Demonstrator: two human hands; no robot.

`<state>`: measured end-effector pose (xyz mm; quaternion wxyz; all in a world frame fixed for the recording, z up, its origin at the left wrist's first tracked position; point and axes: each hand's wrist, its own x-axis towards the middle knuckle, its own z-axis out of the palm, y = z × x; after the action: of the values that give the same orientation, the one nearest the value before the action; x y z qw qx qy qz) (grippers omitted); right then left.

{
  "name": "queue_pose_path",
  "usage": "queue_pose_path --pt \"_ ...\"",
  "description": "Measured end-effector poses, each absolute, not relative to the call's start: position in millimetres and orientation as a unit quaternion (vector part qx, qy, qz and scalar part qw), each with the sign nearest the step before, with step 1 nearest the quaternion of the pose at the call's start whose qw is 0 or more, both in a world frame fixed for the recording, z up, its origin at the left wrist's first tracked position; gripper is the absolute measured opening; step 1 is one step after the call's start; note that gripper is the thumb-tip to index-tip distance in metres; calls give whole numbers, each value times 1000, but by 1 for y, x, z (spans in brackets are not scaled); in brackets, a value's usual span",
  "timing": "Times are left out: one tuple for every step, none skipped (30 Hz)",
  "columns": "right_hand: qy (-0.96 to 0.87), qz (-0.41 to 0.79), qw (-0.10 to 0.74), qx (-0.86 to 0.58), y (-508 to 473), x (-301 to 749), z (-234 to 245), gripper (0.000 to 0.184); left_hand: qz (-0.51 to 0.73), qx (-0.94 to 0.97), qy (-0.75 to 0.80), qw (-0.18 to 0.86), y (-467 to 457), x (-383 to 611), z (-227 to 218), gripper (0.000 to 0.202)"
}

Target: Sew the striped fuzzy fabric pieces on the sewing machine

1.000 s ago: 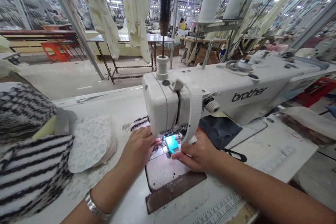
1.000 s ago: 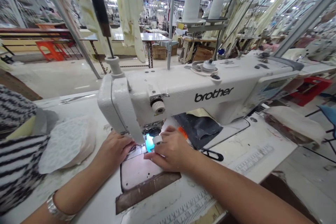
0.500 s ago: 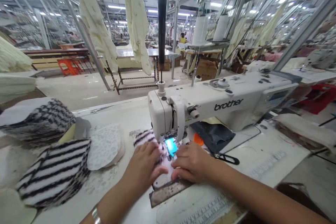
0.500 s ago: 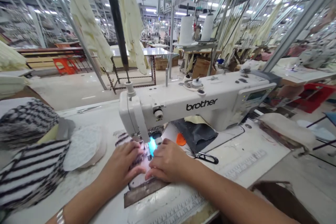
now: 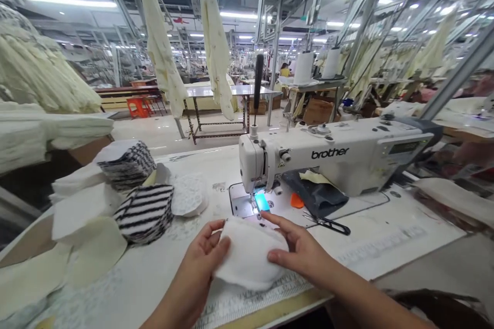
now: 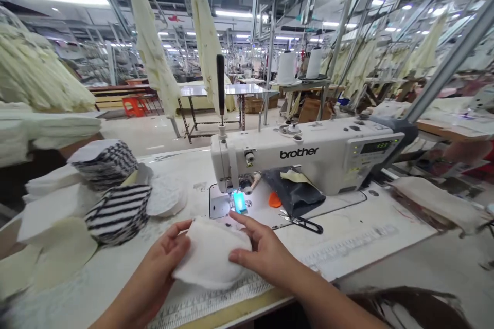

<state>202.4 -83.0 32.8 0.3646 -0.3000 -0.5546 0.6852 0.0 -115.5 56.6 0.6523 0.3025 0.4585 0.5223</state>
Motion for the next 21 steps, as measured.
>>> queue_pose_path --pt "-552 690 364 -294 -82 203 32 79 527 310 454 648 -117 0 55 52" --pt "-553 692 362 -290 -81 205 30 78 531 315 454 642 -119 0 55 54" --pt "-555 693 359 -287 -81 206 29 76 533 316 457 638 -120 -1 54 53" --pt "-556 695 355 -286 -80 208 28 75 534 317 461 634 -121 -1 54 51" --pt "-556 696 355 -284 -81 210 27 73 534 317 466 631 -121 -1 53 50" --pt "-551 698 358 -283 -81 212 27 72 531 317 470 630 -120 -2 53 49" --pt "-541 703 365 -283 -82 213 26 72 525 317 471 634 -119 -2 52 49" --pt "-526 709 373 -286 -84 214 25 72 519 317 472 638 -117 -2 52 50" --pt "-507 714 383 -293 -85 215 25 73 514 315 474 641 -115 -1 51 51" --pt "-485 720 394 -302 -86 216 25 74 510 314 476 644 -113 -1 51 52" --pt "-464 726 401 -311 -87 217 26 75 505 311 479 647 -111 0 50 54" --pt "-446 732 406 -319 -87 218 26 76 500 307 482 650 -108 1 49 55" --pt "-432 735 409 -324 -88 218 26 76 495 303 486 653 -106 2 48 56" --pt "-425 738 411 -326 -88 219 26 76 489 299 490 657 -104 3 47 57" --pt "-424 740 411 -324 -88 220 26 77 482 295 492 662 -103 3 46 57" --pt "-426 740 412 -318 -87 221 26 79 477 292 493 666 -102 4 45 57" --pt "-430 740 413 -311 -87 221 25 79 475 290 492 669 -101 4 44 58" --pt "-432 741 415 -303 -86 221 24 80 475 288 490 672 -101 4 43 58" --pt "-432 743 416 -298 -86 221 23 81 476 283 488 675 -101 3 43 57" --pt "-430 745 416 -295 -85 220 23 81 476 275 487 679 -101 3 42 56" --pt "-426 746 417 -296 -84 220 22 81 478 264 487 682 -102 2 41 53"
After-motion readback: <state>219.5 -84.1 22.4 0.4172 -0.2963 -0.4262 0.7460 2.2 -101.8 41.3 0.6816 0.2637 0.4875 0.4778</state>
